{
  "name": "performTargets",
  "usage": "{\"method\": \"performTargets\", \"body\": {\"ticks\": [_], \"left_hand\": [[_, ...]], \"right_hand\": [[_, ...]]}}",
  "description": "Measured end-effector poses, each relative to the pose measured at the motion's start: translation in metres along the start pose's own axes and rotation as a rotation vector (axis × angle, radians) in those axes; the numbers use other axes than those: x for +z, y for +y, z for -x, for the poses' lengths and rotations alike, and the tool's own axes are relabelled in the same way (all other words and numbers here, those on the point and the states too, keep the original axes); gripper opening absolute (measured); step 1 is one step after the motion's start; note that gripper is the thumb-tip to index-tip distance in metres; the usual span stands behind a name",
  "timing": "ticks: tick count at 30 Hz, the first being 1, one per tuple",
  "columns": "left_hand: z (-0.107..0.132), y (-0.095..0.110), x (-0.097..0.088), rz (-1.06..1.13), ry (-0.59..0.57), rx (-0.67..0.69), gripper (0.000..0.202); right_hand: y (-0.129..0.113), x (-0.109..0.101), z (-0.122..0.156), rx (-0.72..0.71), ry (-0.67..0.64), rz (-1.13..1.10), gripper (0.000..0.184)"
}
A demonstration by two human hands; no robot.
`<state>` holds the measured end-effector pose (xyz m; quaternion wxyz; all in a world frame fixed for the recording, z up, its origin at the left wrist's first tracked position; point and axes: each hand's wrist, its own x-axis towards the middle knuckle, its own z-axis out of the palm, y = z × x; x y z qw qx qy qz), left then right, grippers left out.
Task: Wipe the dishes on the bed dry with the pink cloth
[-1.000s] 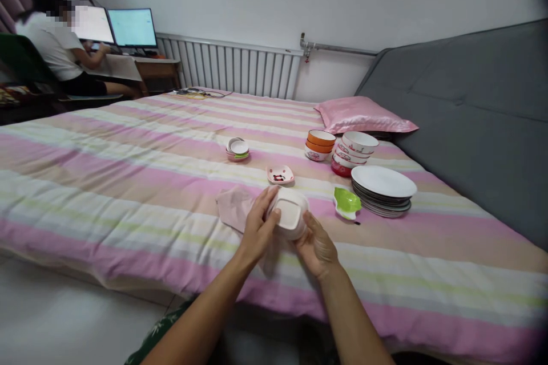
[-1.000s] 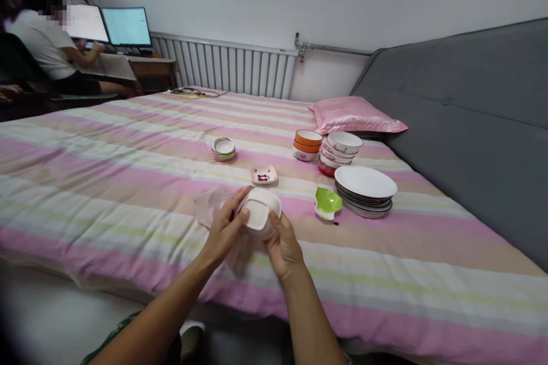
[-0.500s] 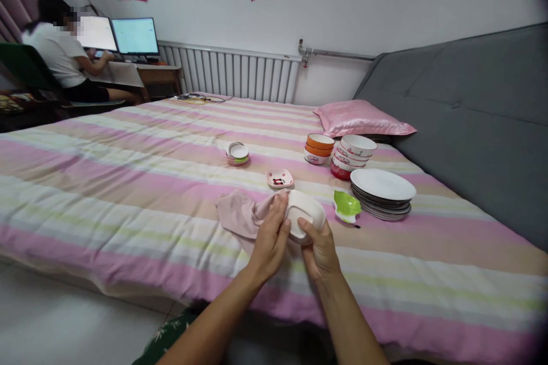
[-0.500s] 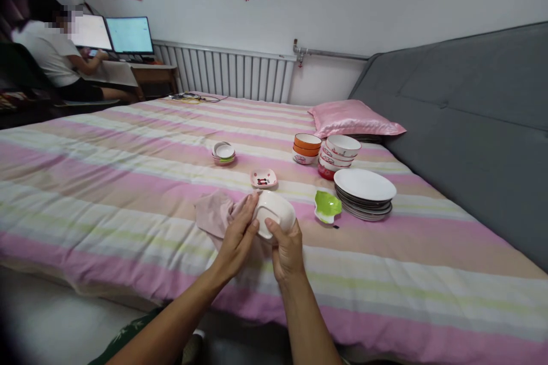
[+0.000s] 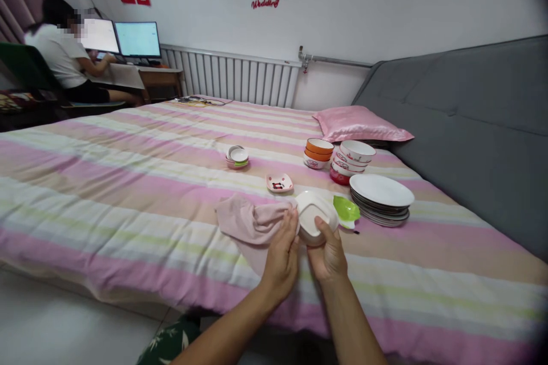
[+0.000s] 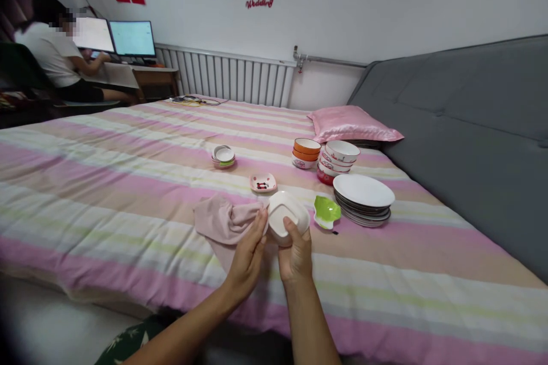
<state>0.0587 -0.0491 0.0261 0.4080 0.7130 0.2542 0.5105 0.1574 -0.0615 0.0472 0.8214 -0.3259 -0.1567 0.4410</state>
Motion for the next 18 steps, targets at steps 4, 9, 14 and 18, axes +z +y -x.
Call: {"method": "performTargets", "body": {"ticks": [4,9,14,18], "left_hand": [[0.001,0.000,-0.002,-0.045,0.004,0.016,0.047],[-0.001,0.004,-0.009,-0.115,-0.016,0.053,0.048],[-0.006,0.007,-0.013,-0.134,-0.007,0.056,0.047],[-0.011,0.006,-0.017,-0.129,-0.005,0.038,0.046]], "right_hand": [[0.001,0.001,0.001,0.043,-0.013,-0.003,0.046],[0.003,0.003,0.005,0.063,-0.059,-0.005,0.049],[0.005,0.002,0.007,0.098,-0.111,0.015,0.047],[0.007,0.001,0.009,0.135,-0.153,0.069,0.049]]}}
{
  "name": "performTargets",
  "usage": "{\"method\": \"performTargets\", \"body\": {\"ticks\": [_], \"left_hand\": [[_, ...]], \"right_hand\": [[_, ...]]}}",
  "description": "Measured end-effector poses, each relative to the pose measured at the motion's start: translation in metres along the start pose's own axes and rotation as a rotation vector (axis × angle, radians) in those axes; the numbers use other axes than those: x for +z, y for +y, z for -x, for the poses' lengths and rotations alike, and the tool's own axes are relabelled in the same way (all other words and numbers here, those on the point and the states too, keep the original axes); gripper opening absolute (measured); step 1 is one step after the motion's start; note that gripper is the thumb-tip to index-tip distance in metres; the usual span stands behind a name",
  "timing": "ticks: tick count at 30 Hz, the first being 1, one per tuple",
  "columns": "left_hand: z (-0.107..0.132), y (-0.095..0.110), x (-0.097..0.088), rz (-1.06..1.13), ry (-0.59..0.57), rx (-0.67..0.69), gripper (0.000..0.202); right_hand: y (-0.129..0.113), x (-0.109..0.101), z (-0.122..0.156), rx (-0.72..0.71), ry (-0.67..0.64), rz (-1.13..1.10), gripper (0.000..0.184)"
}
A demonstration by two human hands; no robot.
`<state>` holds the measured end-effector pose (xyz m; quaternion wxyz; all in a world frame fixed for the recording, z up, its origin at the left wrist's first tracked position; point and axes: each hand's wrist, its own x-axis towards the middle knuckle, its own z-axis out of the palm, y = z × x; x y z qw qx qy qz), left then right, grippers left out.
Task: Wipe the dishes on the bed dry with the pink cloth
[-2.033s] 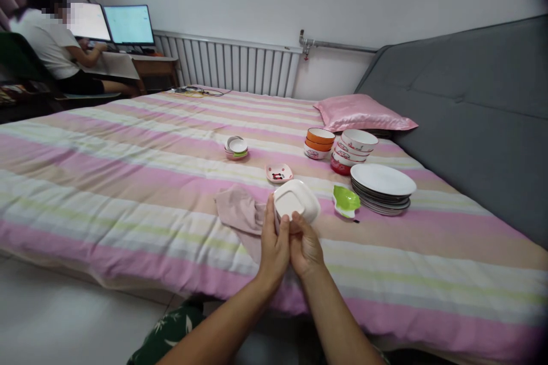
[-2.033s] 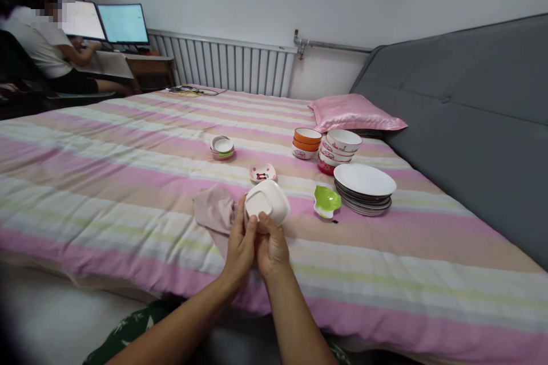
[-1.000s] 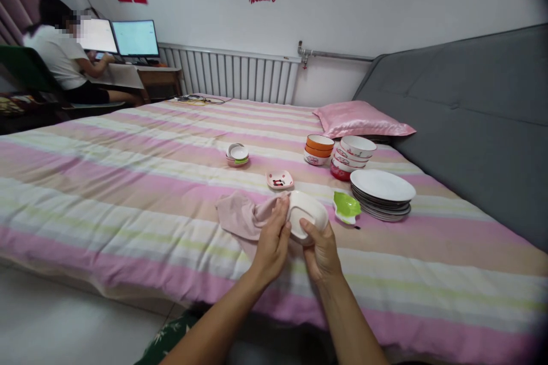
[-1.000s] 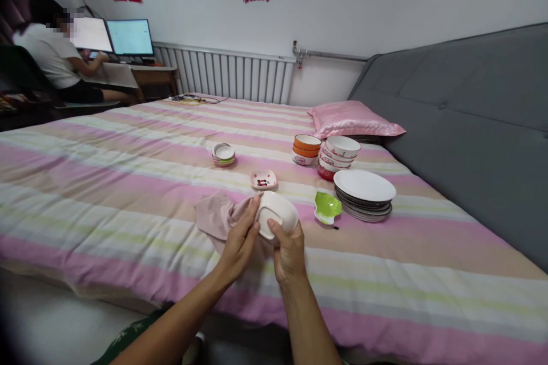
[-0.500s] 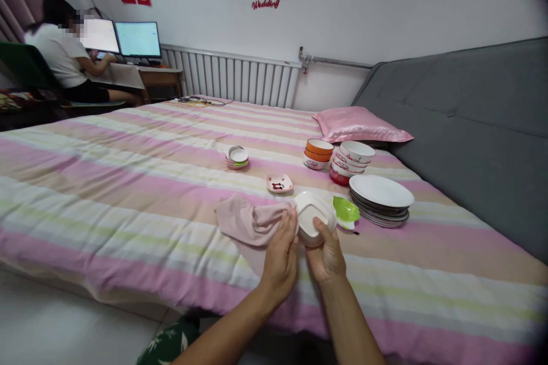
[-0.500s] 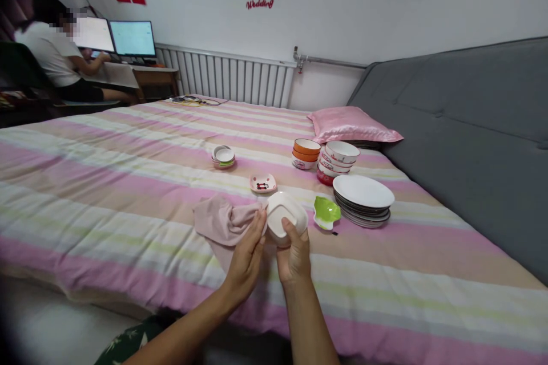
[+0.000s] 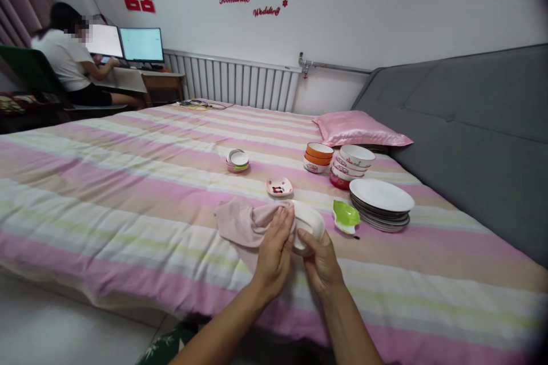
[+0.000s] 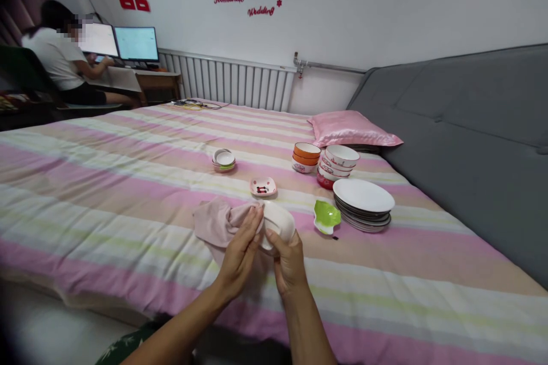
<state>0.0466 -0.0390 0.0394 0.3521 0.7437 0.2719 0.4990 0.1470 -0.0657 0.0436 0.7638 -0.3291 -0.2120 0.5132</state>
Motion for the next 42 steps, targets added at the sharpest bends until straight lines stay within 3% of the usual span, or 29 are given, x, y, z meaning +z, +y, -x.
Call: {"method": "performTargets", "body": {"ticks": [15,23,34,42], "left_hand": [[-0.008,0.003,-0.018,-0.172,-0.059,0.033,0.037],[-0.008,0.000,-0.014,-0.168,-0.037,0.045,0.039],[0.008,-0.006,0.013,-0.088,-0.047,-0.045,0.054],[0.013,-0.005,0.026,0.150,0.123,-0.231,0.066]], "right_hand": [[-0.001,-0.001,0.005,0.132,-0.166,0.087,0.046],[-0.001,0.001,0.002,0.138,-0.062,-0.077,0.054],[-0.001,0.003,-0.006,0.052,0.120,-0.228,0.054],[0.000,0.013,-0.004,-0.087,0.131,-0.209,0.054]]}}
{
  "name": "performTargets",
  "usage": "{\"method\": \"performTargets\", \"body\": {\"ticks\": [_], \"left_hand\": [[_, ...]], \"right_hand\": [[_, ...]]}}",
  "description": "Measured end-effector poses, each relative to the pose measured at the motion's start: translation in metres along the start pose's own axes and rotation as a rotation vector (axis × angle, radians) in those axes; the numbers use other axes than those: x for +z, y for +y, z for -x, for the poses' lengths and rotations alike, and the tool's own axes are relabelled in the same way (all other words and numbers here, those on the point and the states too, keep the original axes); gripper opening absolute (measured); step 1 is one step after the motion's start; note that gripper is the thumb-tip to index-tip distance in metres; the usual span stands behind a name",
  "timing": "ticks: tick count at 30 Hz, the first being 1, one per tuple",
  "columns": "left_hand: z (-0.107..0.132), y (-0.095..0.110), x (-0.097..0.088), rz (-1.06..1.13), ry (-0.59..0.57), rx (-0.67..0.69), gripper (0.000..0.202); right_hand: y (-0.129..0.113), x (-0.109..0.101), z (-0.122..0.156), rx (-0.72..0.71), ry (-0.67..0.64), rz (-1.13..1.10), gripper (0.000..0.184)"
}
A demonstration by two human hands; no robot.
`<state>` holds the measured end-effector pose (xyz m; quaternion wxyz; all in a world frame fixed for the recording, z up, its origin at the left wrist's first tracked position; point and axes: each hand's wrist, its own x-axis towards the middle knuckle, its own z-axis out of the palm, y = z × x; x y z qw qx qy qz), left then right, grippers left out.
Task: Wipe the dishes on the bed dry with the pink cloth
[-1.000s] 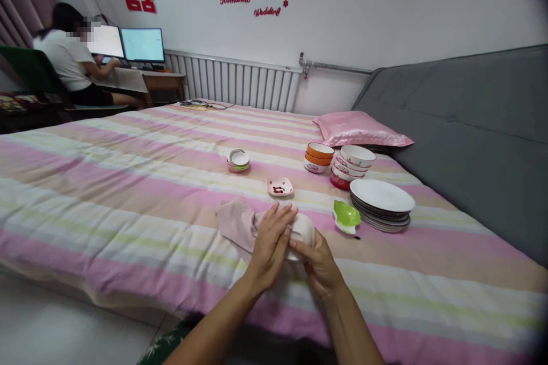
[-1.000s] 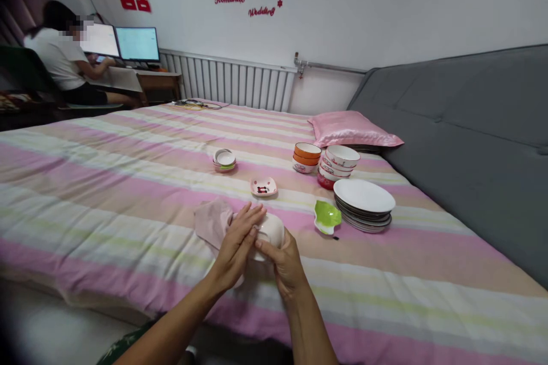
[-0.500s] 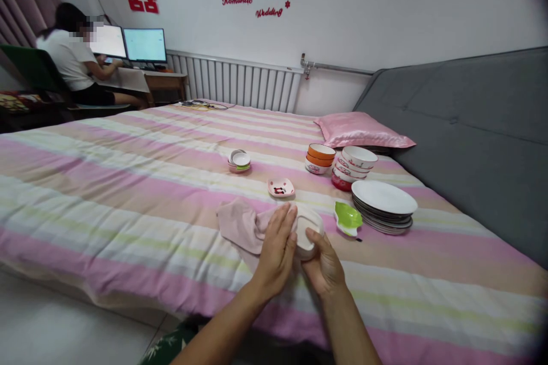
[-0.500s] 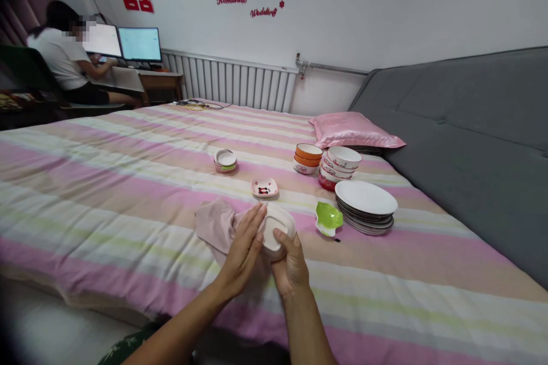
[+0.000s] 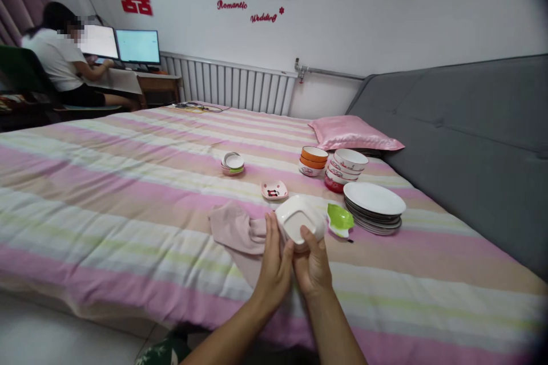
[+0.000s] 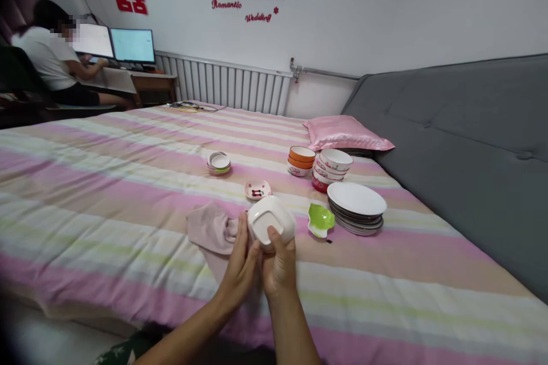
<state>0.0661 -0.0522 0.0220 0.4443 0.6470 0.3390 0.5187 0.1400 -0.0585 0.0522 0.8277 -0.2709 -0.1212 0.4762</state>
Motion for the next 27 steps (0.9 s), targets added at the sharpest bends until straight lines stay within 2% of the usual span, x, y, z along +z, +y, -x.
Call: {"method": "performTargets", "body": {"ticks": [6,9,12,15,17,19,22,27], "left_hand": [[-0.011,0.002,-0.001,0.203,0.161,-0.199,0.067],[-0.018,0.006,-0.009,0.276,0.181,-0.236,0.066],[-0.027,0.009,-0.023,0.277,0.112,-0.171,0.064],[-0.036,0.010,-0.040,0.198,-0.055,-0.091,0.059],[-0.040,0.011,-0.048,0.094,-0.158,-0.006,0.057],[-0.040,0.011,-0.053,-0.007,-0.207,0.093,0.056],[-0.038,0.011,-0.052,-0.101,-0.222,0.185,0.054],[-0.032,0.011,-0.039,-0.174,-0.145,0.183,0.049]], "right_hand": [[0.013,0.003,0.007,0.058,-0.070,0.096,0.058],[0.015,0.000,0.010,0.103,-0.106,0.107,0.049],[0.007,-0.004,0.009,0.176,-0.115,0.062,0.042],[-0.004,-0.007,0.006,0.226,-0.137,0.091,0.046],[-0.009,-0.008,0.005,0.215,-0.176,0.174,0.049],[-0.010,-0.008,0.004,0.186,-0.205,0.248,0.052],[-0.004,-0.010,0.005,0.126,-0.188,0.278,0.054],[0.008,-0.010,0.007,0.014,-0.112,0.255,0.057]]}}
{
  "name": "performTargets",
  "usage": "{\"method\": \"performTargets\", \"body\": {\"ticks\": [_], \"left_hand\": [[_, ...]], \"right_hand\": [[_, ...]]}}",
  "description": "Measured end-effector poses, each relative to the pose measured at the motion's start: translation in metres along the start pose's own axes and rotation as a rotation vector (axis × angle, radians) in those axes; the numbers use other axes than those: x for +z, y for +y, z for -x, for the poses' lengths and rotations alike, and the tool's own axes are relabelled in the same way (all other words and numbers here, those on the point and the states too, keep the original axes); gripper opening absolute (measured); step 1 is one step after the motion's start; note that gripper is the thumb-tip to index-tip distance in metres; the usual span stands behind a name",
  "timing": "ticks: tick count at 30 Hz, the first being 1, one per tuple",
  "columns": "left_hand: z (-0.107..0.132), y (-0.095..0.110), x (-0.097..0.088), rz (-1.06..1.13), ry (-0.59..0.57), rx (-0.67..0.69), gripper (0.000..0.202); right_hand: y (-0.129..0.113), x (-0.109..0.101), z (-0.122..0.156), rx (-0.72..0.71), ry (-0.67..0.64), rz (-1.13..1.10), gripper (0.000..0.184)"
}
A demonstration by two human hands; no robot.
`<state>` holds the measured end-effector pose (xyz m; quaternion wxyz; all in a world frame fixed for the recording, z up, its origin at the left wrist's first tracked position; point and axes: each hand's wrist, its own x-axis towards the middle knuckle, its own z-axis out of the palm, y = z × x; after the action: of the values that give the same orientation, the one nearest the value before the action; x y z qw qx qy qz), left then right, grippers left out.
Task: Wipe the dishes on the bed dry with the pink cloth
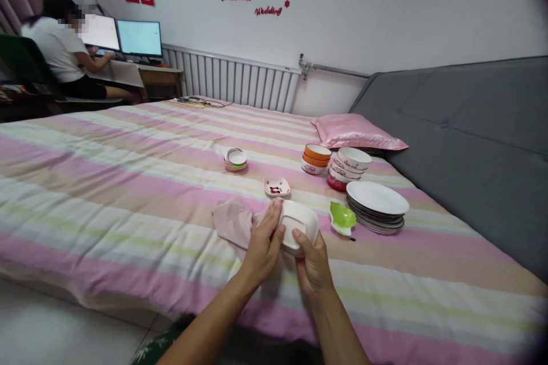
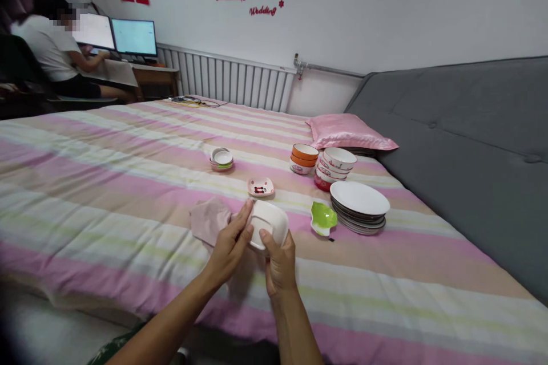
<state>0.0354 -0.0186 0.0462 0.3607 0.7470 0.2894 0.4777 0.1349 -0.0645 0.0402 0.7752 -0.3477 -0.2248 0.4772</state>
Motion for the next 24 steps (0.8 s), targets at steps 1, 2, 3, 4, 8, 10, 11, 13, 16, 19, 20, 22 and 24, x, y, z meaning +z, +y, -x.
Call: {"method": "performTargets", "body": {"ticks": [1,2,3,4,8,10,11,13,16,19,20,22,24], "left_hand": [[0.001,0.000,0.003,0.002,0.019,-0.007,0.048],[0.002,-0.001,0.006,0.009,0.037,-0.011,0.048],[0.003,-0.001,0.010,0.017,0.054,-0.014,0.047],[0.005,-0.002,0.013,0.025,0.067,-0.014,0.047],[0.012,-0.005,0.026,0.071,0.083,0.000,0.046],[0.016,-0.005,0.031,0.088,0.079,0.013,0.046],[0.017,-0.004,0.033,0.088,0.078,0.024,0.047],[0.021,-0.003,0.037,0.066,0.072,0.053,0.047],[0.026,-0.002,0.042,-0.004,0.050,0.094,0.048],[0.029,-0.003,0.045,-0.086,0.039,0.136,0.050],[0.030,-0.004,0.046,-0.116,0.041,0.150,0.051],[0.030,-0.005,0.046,-0.182,0.046,0.185,0.054],[0.031,-0.006,0.046,-0.249,0.055,0.227,0.056]], "right_hand": [[0.001,0.001,0.000,-0.011,0.010,0.001,0.057],[0.001,0.001,0.000,-0.020,0.021,0.003,0.058],[0.001,0.002,-0.001,-0.032,0.031,0.004,0.059],[0.000,0.002,-0.001,-0.046,0.043,0.004,0.059],[-0.005,0.000,-0.006,-0.110,0.083,-0.005,0.058],[-0.008,-0.002,-0.008,-0.123,0.098,-0.017,0.058],[-0.009,-0.002,-0.008,-0.124,0.103,-0.027,0.059],[-0.011,-0.004,-0.009,-0.118,0.109,-0.055,0.058],[-0.012,-0.006,-0.010,-0.090,0.114,-0.098,0.057],[-0.012,-0.007,-0.010,-0.059,0.124,-0.119,0.056],[-0.013,-0.007,-0.010,-0.054,0.126,-0.123,0.056],[-0.013,-0.007,-0.010,-0.047,0.128,-0.131,0.055],[-0.014,-0.006,-0.011,-0.047,0.132,-0.142,0.053]]}}
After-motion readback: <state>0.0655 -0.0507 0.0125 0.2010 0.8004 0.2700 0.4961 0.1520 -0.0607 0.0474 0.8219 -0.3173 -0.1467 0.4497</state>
